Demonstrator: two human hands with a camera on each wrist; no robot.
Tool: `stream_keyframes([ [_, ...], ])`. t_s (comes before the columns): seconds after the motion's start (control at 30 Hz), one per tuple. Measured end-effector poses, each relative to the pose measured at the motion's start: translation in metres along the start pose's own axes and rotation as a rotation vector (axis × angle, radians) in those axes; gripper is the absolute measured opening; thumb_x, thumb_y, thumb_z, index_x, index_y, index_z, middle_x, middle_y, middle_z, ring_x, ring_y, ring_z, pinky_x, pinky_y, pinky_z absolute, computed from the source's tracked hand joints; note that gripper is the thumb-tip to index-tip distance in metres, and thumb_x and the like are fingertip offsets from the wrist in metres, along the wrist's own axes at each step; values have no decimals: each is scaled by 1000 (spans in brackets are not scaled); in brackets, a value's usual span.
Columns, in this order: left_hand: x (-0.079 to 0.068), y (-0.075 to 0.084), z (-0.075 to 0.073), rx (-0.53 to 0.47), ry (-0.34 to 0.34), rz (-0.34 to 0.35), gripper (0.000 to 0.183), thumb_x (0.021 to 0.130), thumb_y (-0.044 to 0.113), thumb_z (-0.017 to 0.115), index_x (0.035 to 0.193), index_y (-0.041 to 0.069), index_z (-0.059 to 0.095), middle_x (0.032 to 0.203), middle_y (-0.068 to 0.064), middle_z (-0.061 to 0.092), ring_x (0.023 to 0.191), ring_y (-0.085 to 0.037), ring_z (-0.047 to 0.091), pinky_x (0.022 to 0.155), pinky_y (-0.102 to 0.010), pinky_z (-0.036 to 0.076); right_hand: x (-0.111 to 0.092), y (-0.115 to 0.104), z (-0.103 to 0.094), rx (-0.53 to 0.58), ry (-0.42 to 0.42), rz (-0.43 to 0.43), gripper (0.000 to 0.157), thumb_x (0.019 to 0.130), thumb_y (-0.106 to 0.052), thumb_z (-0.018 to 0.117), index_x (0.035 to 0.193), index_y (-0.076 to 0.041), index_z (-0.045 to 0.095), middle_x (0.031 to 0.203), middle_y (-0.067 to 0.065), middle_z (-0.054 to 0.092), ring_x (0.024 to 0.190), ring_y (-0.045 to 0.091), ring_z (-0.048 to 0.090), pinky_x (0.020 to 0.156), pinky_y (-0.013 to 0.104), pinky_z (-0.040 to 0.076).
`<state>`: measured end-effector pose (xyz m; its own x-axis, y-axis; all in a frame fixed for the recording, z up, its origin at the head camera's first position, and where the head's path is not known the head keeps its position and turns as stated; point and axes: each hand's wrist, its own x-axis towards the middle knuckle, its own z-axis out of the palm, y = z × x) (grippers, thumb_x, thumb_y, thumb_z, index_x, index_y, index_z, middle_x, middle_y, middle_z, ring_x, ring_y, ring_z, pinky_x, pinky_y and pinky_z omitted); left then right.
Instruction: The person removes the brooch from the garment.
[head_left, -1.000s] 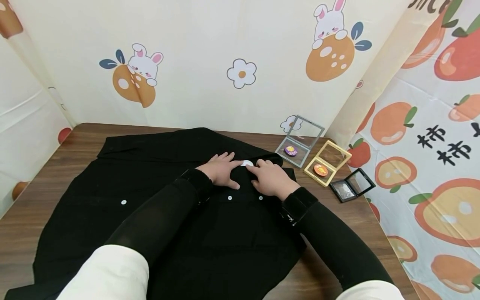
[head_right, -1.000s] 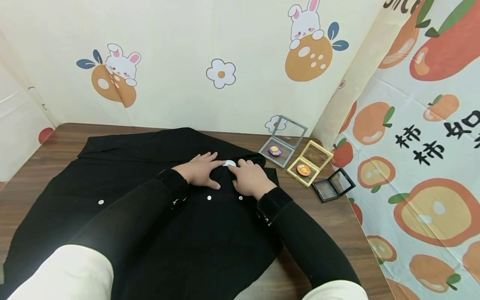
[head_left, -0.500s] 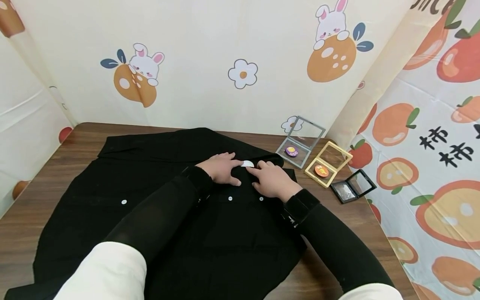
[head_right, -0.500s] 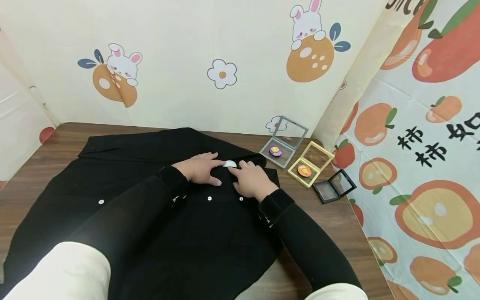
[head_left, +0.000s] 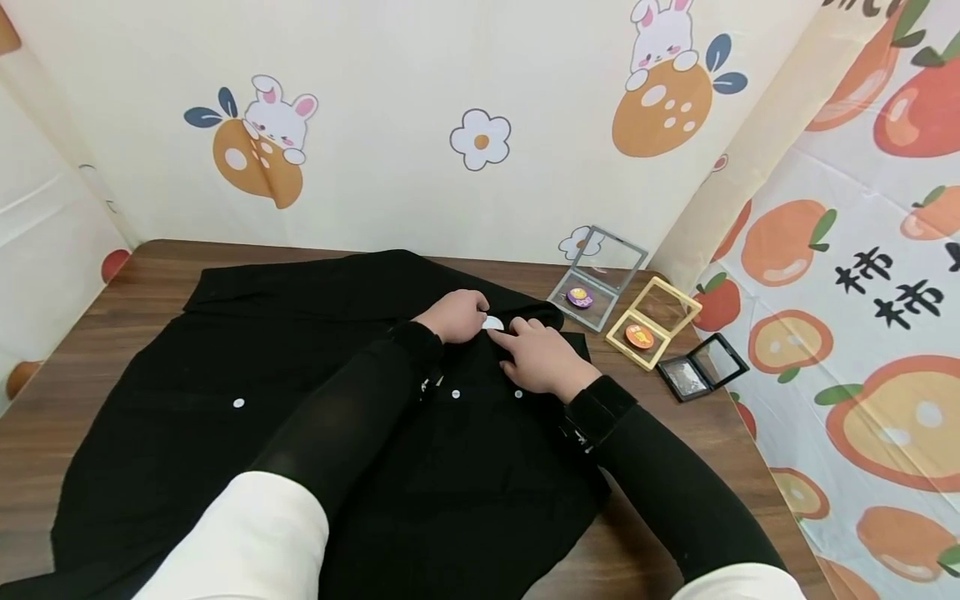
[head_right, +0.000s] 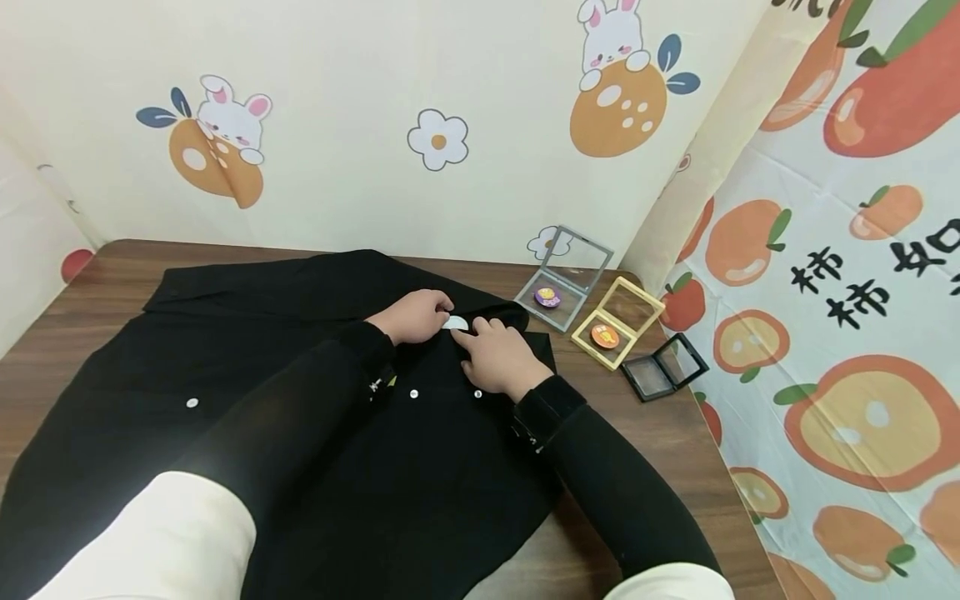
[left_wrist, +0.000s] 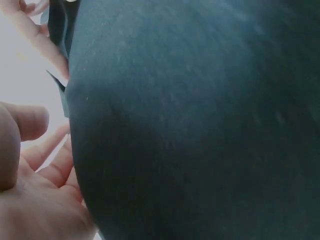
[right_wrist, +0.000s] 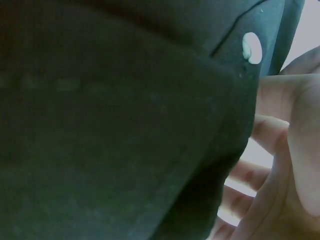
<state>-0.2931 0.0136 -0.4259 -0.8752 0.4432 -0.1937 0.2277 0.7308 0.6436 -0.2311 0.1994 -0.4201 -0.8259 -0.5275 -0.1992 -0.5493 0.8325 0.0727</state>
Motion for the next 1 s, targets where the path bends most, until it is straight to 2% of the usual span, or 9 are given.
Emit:
stream_keyframes([
  [0.13, 4, 0, 3, -49, 18, -19, 31, 110, 13, 46, 133, 0, 62, 127, -14, 64, 102, -25, 60, 89, -35, 47, 0, 0, -1, -6, 5, -6, 57, 106, -34, 59, 159, -22, 43, 121, 9, 54, 90, 23, 46, 77, 38, 43],
  [0.2, 5, 0, 3, -63, 34, -23, 27, 109, 13, 48, 122, 0, 67, 109, -11, 67, 91, -22, 60, 82, -32, 47, -1, 0, -2, -9, 8, -12, 57, 106, -34, 59, 159, -22, 43, 123, 10, 54, 91, 23, 47, 78, 38, 44],
  [0.3, 6, 1, 4, -66, 67, -24, 20, 107, 13, 53, 111, 1, 68, 98, -7, 66, 86, -21, 60, 79, -30, 47, -1, 1, -3, -16, 7, -20, 58, 105, -34, 59, 159, -22, 42, 122, 9, 55, 91, 23, 47, 78, 38, 45],
  [0.37, 4, 2, 5, -76, 80, -35, 15, 106, 11, 55, 108, 2, 66, 97, -7, 65, 86, -21, 59, 78, -30, 47, -2, 1, -3, -15, 8, -25, 58, 105, -34, 60, 160, -22, 42, 122, 9, 55, 91, 23, 48, 78, 39, 45],
  [0.47, 1, 5, 6, -57, 104, -38, 10, 104, 7, 56, 109, 2, 63, 106, -9, 65, 92, -23, 60, 83, -32, 48, -4, 0, -3, -14, 12, -32, 58, 105, -33, 60, 159, -22, 43, 123, 10, 55, 93, 24, 49, 79, 39, 46],
  [0.67, 0, 4, 9, 7, 142, -35, 8, 103, 5, 55, 108, 5, 61, 105, -8, 65, 92, -23, 59, 83, -33, 48, -6, -1, -2, -18, 13, -35, 59, 105, -34, 60, 160, -23, 41, 127, 10, 55, 97, 25, 51, 81, 40, 47],
  [1.0, 0, 0, 6, 34, 172, -51, 8, 98, 3, 55, 103, 6, 62, 100, -7, 66, 89, -23, 60, 81, -34, 48, -7, 2, 0, -20, 33, -42, 61, 105, -34, 60, 161, -22, 40, 127, 10, 56, 96, 24, 51, 79, 39, 47],
])
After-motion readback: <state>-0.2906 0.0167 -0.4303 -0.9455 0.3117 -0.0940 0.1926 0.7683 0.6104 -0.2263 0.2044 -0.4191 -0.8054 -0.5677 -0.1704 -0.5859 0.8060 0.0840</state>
